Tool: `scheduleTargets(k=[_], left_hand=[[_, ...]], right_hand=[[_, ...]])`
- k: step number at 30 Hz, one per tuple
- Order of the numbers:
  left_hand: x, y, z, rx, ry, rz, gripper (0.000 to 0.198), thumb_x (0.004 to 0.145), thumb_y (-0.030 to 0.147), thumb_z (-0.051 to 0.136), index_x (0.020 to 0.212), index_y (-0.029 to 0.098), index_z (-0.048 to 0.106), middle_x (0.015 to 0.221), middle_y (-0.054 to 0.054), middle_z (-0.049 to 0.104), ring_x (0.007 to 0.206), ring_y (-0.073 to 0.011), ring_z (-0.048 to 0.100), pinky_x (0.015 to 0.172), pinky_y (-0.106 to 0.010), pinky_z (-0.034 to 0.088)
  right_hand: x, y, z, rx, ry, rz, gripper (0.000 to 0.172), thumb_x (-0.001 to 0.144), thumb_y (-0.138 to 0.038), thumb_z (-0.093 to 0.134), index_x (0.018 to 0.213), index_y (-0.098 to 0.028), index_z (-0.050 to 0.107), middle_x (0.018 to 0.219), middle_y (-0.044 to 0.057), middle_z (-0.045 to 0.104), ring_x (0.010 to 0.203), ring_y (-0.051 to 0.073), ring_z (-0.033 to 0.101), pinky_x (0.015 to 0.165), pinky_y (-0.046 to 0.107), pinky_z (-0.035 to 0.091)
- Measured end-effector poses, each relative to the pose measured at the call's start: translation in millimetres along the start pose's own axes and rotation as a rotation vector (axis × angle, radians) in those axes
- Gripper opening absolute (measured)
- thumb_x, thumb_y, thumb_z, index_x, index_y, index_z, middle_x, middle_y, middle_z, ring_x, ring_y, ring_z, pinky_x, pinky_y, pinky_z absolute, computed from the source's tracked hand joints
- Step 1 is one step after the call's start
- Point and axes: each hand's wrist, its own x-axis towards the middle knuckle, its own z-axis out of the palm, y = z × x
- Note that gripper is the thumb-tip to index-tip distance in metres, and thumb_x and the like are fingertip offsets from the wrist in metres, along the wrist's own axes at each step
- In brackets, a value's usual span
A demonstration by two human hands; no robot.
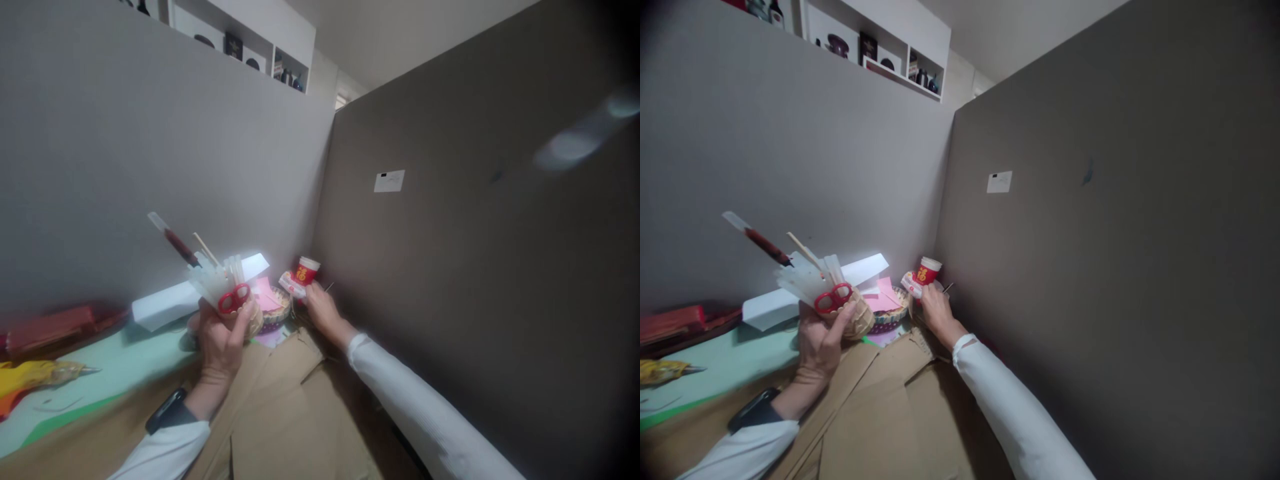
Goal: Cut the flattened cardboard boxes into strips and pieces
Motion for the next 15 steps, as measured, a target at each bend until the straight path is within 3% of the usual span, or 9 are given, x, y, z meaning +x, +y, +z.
scheduleTargets(k=[15], left_hand=[[0,-7,0.6,-0.035,0.025,0.015,0.039,0.078,0.046,0.070,0.106,0.028,0.051,0.104,-0.008,0.066,0.103,-0.0306,0.063,0.101,-0.054,0.044]], right_hand=[[3,17,-4,-0.056,0.142,-0.011,0.024,0.097,-0.030,0.062,0.117,-0.016,0.063,0.116,0.007,0.065,0.096,0.020,0.067,0.081,0.038,0.058]])
